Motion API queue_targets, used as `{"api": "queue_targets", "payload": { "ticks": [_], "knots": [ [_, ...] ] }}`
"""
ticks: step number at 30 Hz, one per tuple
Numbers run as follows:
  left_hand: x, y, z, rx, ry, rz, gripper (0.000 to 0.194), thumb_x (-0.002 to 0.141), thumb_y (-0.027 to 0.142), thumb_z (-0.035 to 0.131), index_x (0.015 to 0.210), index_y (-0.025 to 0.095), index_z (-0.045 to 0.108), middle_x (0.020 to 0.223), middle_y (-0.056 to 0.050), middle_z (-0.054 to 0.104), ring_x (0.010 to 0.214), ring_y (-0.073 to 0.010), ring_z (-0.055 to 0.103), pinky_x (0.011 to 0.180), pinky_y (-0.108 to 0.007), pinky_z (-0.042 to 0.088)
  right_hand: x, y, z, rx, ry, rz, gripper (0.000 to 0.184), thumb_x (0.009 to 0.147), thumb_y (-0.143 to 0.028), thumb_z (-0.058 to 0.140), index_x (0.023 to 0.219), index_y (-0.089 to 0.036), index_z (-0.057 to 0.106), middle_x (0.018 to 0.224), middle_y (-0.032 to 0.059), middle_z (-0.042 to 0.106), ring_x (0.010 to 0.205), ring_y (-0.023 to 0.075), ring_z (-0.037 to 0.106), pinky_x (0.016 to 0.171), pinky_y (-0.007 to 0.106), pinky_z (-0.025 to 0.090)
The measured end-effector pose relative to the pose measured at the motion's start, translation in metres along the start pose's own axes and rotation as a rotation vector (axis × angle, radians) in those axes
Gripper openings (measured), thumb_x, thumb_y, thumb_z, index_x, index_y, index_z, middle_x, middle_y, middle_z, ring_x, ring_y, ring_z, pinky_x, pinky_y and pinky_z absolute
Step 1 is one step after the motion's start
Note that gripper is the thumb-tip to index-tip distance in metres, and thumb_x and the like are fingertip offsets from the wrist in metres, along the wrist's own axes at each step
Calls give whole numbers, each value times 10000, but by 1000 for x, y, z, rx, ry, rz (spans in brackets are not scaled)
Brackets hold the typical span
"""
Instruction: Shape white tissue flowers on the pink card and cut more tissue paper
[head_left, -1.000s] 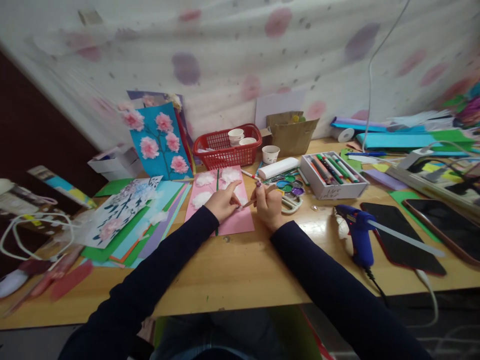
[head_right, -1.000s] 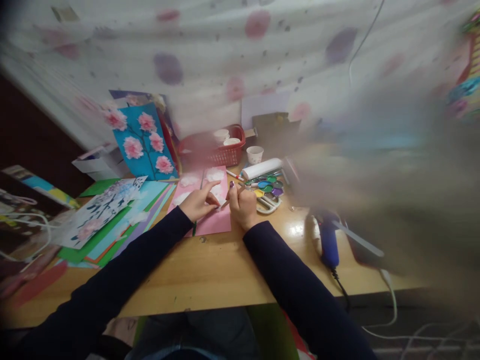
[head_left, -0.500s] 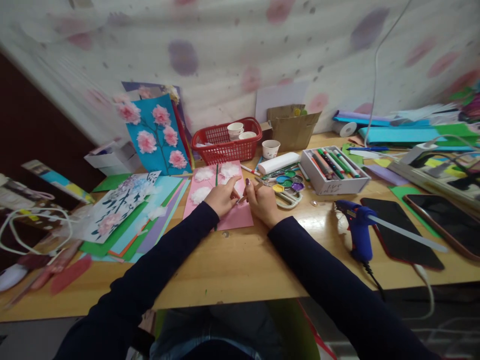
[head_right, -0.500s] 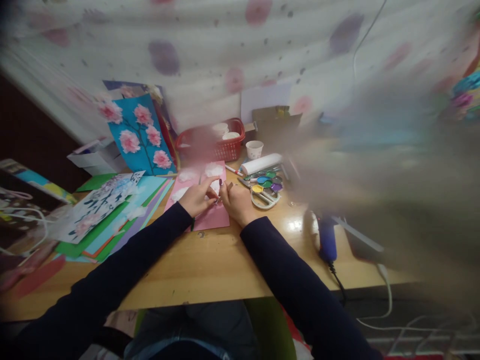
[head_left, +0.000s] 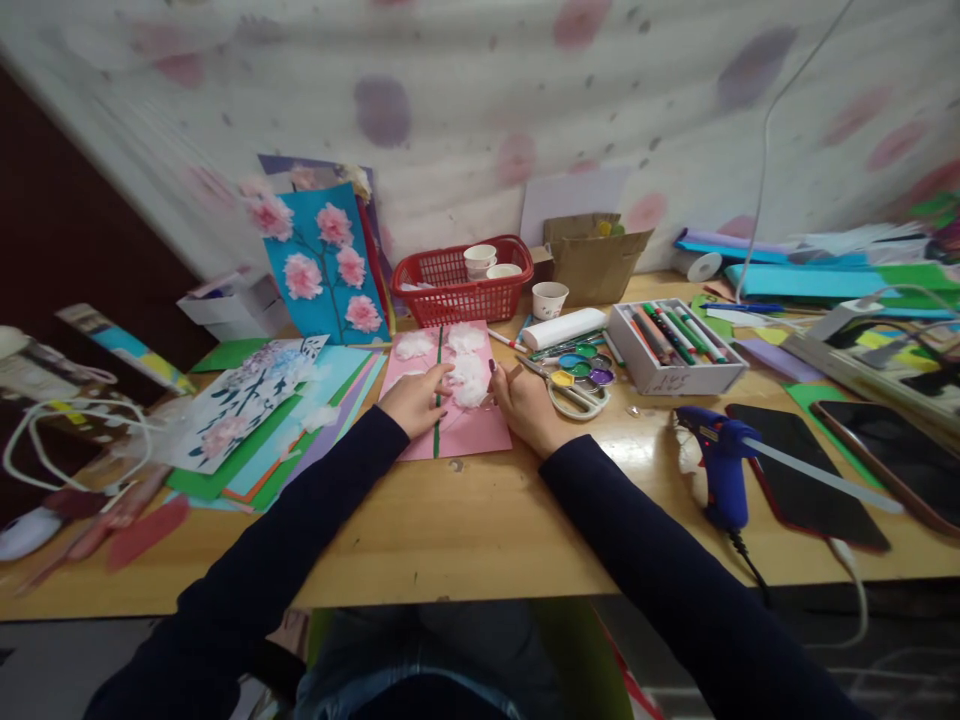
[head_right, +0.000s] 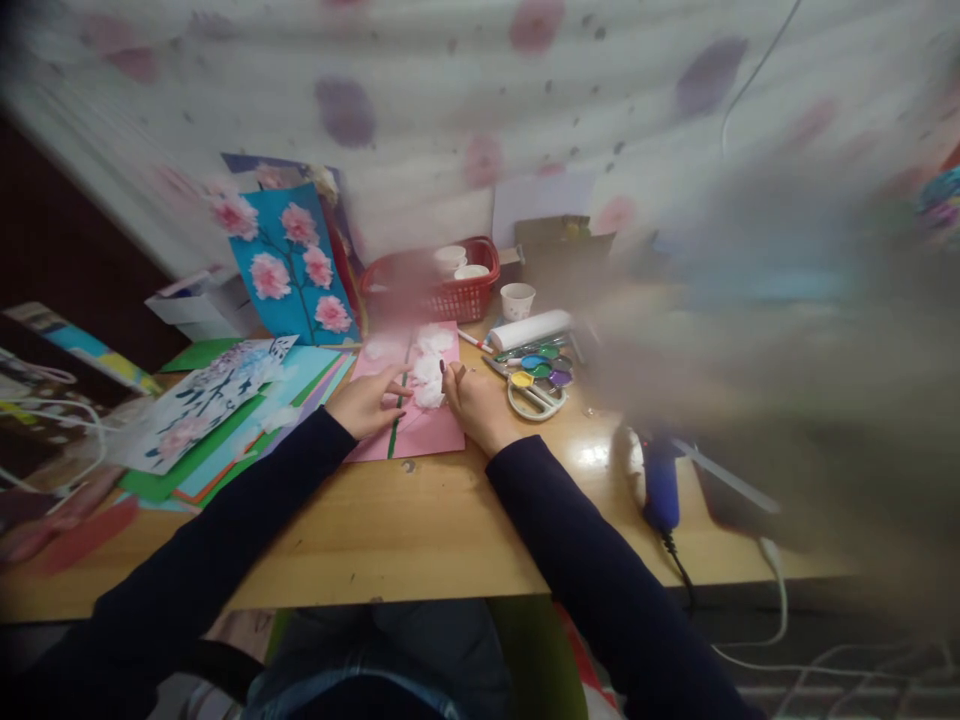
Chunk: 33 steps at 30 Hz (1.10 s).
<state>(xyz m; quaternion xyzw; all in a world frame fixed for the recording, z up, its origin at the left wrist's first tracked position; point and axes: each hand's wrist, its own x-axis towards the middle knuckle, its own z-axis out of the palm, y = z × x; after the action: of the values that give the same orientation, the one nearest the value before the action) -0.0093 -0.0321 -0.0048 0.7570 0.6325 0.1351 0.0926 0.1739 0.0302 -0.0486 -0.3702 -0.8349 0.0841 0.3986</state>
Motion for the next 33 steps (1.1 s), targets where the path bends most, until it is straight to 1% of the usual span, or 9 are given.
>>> {"api": "queue_targets", "payload": {
  "ticks": [4, 10, 13, 16, 19, 22, 27, 30, 33],
  "knots": [
    [-4, -3, 10, 20, -40, -9, 558, 711, 128, 571, 1250, 146, 428, 1048, -80, 708, 861, -215, 676, 785, -320, 482, -3, 2, -1, 206, 138, 102, 482, 939, -400, 235, 627, -195, 538, 502, 21, 566, 483, 136, 536, 529, 246, 386],
    [-4, -8, 9, 5, 28, 40, 455, 742, 170, 549, 1195, 139, 521, 1019, -89, 714, 917, -221, 664, 832, -330, 471, -2, 4, -5, 489, 372, 374, 484, 911, -440, 288, 563, -193, 516, 392, -24, 486, 372, 107, 478, 434, 232, 371],
    [-12, -23, -10, 46, 149, 46, 344, 745, 197, 558, 1083, 160, 610, 1049, -82, 702, 992, -232, 635, 910, -359, 438, 2, 3, -7, 621, 445, 505, 473, 888, -464, 324, 552, -189, 509, 362, -39, 454, 327, 95, 441, 377, 221, 344],
    [-31, -49, -41, 93, 325, -37, 280, 743, 223, 560, 999, 165, 656, 1063, -85, 691, 1015, -244, 616, 931, -373, 427, 5, 1, -8, 687, 483, 590, 473, 870, -491, 353, 546, -184, 509, 348, -43, 446, 310, 90, 429, 351, 214, 332],
    [-56, -79, -69, 119, 463, -189, 249, 736, 254, 563, 939, 166, 678, 1021, -80, 700, 1001, -253, 615, 931, -367, 429, 5, 1, -8, 691, 487, 619, 478, 866, -497, 360, 541, -180, 511, 347, -40, 449, 312, 88, 432, 347, 210, 330],
    [-78, -104, -81, 133, 533, -361, 235, 729, 257, 557, 905, 174, 690, 982, -70, 706, 976, -254, 619, 904, -356, 444, 5, 4, -8, 678, 485, 625, 473, 866, -499, 363, 551, -180, 514, 362, -39, 456, 323, 91, 436, 355, 212, 337],
    [-95, -125, -67, 193, 395, -524, 222, 711, 265, 579, 879, 199, 708, 998, -70, 704, 1013, -273, 598, 902, -360, 428, 4, 12, -7, 619, 480, 615, 446, 866, -471, 362, 576, -179, 533, 374, -37, 470, 337, 101, 441, 368, 221, 339],
    [-99, -131, -54, 234, 298, -591, 212, 713, 321, 594, 866, 232, 711, 1062, -67, 680, 1066, -312, 563, 910, -420, 404, 4, 13, -8, 617, 490, 612, 431, 865, -451, 357, 575, -181, 527, 370, -33, 470, 332, 108, 438, 365, 228, 333],
    [-102, -136, -44, 235, 281, -657, 219, 691, 385, 618, 808, 223, 708, 1082, -90, 664, 1090, -367, 528, 905, -501, 377, 3, 11, -9, 584, 467, 610, 435, 866, -445, 354, 570, -179, 531, 371, -29, 472, 340, 111, 441, 374, 232, 334]
  ]
}}
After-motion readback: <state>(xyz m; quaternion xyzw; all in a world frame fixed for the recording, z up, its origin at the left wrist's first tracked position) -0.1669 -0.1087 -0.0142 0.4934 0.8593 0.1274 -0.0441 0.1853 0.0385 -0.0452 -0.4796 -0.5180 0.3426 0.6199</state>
